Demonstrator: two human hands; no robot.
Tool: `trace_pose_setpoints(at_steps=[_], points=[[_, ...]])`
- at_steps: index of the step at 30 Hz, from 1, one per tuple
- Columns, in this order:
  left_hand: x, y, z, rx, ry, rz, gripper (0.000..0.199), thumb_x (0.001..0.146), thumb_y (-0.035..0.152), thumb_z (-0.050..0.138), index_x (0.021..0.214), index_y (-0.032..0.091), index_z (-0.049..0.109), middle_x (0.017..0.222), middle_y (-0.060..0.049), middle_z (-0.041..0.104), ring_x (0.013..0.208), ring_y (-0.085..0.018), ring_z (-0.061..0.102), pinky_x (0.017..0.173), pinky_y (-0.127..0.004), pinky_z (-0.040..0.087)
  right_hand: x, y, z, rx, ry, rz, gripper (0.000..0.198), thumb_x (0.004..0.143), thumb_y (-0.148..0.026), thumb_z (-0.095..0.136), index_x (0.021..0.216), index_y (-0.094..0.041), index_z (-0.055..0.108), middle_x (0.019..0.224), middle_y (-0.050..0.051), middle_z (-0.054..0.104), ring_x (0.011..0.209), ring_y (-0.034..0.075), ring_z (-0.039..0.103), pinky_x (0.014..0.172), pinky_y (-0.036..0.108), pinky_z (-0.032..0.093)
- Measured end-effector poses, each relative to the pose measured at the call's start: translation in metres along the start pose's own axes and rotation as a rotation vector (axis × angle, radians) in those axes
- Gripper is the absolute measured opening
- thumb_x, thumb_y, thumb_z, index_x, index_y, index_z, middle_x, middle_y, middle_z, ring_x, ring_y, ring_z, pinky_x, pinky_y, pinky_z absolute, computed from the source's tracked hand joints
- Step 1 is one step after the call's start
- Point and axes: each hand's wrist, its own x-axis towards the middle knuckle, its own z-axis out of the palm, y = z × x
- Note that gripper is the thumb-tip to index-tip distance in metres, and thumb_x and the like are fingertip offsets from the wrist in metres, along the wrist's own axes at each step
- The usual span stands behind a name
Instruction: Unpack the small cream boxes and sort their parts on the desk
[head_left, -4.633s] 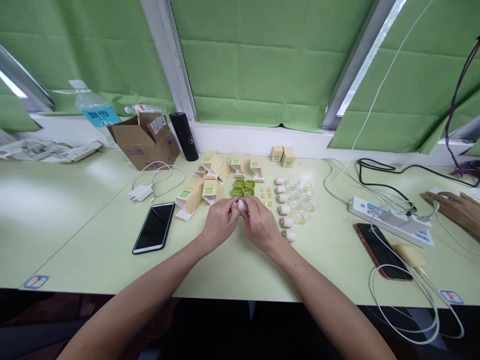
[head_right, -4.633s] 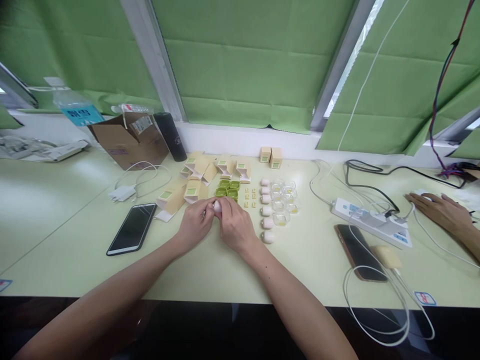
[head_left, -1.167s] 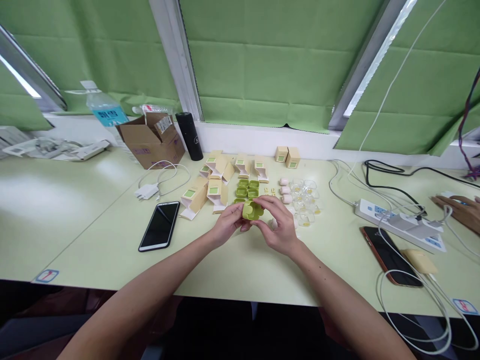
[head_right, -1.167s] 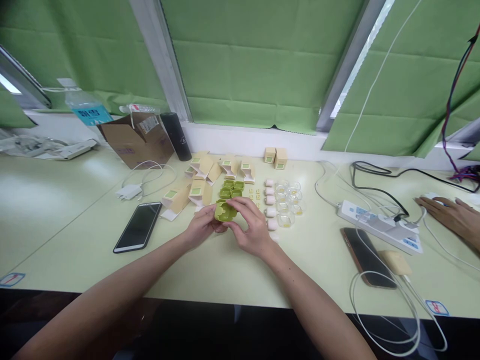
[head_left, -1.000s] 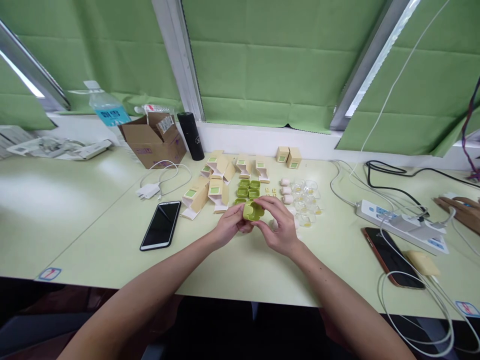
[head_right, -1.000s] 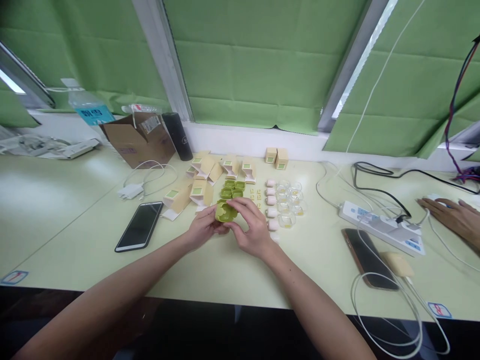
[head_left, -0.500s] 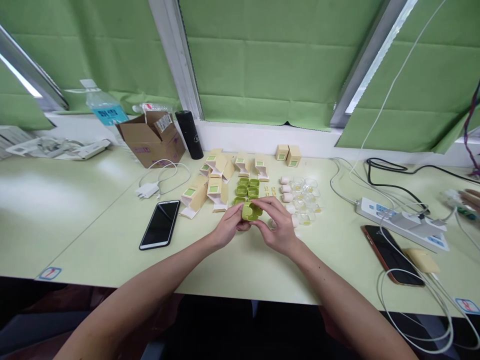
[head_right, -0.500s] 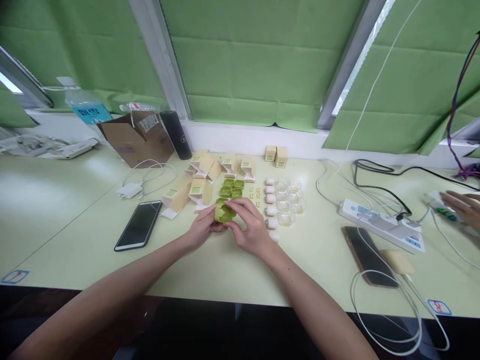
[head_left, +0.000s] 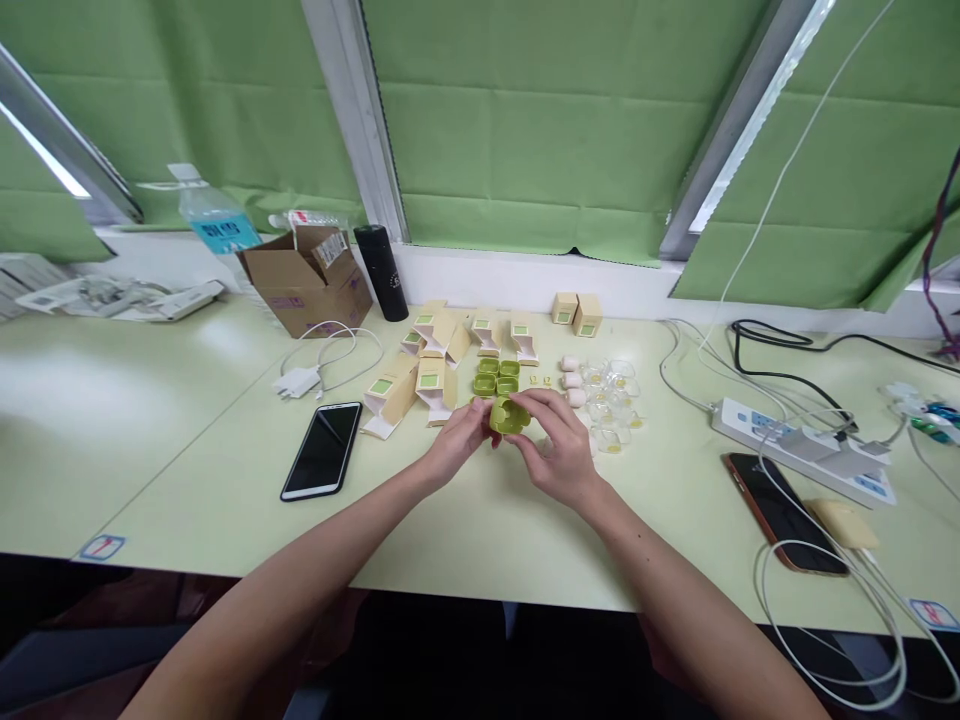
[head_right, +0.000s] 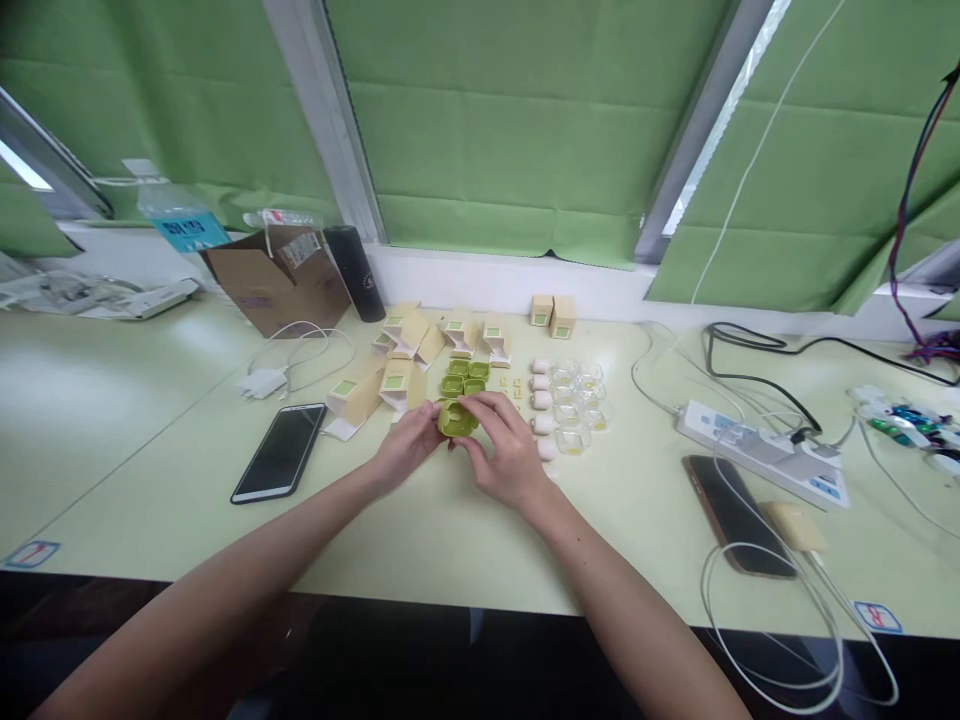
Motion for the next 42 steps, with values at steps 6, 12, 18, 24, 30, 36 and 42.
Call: trace_pose_setpoints(at_steps=[6,12,18,24,30,36,42], points=[[-0.004,-0.003,0.006,-0.095,-0.009,-0.049,0.047,0.088,0.061,0.073,0.087,0.015,0.066,0.085,-0.004,0.058,0.080,-0.016,0.053,0.075,-0.031,0.046,-0.003,0.003,0.003,-0.087,-0.046,-0.002,0.046,0.096,-0.017,0.061,0.142,-0.027,0.059,0.119,0.014,0.067,0.111,0.029,0.067,0.094,0.049,0.061],[-0.004,-0.001,0.007,-0.082,-0.006,-0.062,0.045,0.087,0.059,0.074,0.086,0.015,0.065,0.084,-0.004,0.057,0.081,-0.017,0.052,0.077,-0.032,0.046,0.000,-0.001,0.000,-0.085,-0.064,-0.010,0.045,0.095,-0.019,0.064,0.139,-0.022,0.059,0.122,0.015,0.068,0.112,0.028,0.065,0.094,0.048,0.059],[-0.005,0.003,0.011,-0.002,-0.008,-0.042,0.050,0.086,0.065,0.072,0.086,0.016,0.064,0.086,-0.003,0.056,0.081,-0.016,0.050,0.076,-0.030,0.044,0.002,-0.006,0.000,-0.213,0.054,-0.040,0.024,0.093,-0.010,0.060,0.107,-0.025,0.072,0.121,0.011,0.069,0.111,0.028,0.060,0.090,0.047,0.056],[-0.008,0.008,0.014,0.173,-0.024,-0.060,0.051,0.090,0.068,0.065,0.081,0.018,0.058,0.081,-0.001,0.051,0.079,-0.016,0.047,0.074,-0.030,0.043,0.001,-0.005,0.004,-0.249,0.039,-0.009,0.020,0.090,-0.007,0.062,0.090,-0.025,0.072,0.114,0.009,0.067,0.113,0.028,0.054,0.094,0.048,0.053],[-0.006,0.006,0.010,0.209,-0.053,-0.040,0.050,0.089,0.067,0.066,0.099,0.018,0.067,0.090,-0.004,0.059,0.085,-0.018,0.053,0.080,-0.031,0.043,0.006,-0.004,0.001,-0.200,0.056,-0.012,0.018,0.093,-0.010,0.061,0.086,-0.023,0.070,0.103,0.009,0.061,0.110,0.027,0.052,0.093,0.048,0.051],[0.002,0.000,-0.004,0.185,0.084,0.061,0.050,0.089,0.068,0.066,0.099,0.018,0.068,0.089,-0.006,0.066,0.084,-0.019,0.056,0.075,-0.031,0.044,0.017,0.003,-0.021,-0.090,0.110,0.078,0.014,0.094,-0.017,0.064,0.085,-0.024,0.073,0.095,0.006,0.054,0.099,0.024,0.054,0.089,0.045,0.048],[0.007,0.000,-0.013,0.107,0.220,0.151,0.048,0.085,0.056,0.078,0.111,0.019,0.064,0.102,-0.006,0.069,0.085,-0.016,0.059,0.079,-0.030,0.046,0.019,0.024,-0.034,-0.292,0.061,0.217,0.016,0.091,-0.017,0.060,0.082,-0.024,0.071,0.093,0.006,0.061,0.097,0.024,0.056,0.085,0.041,0.042]])
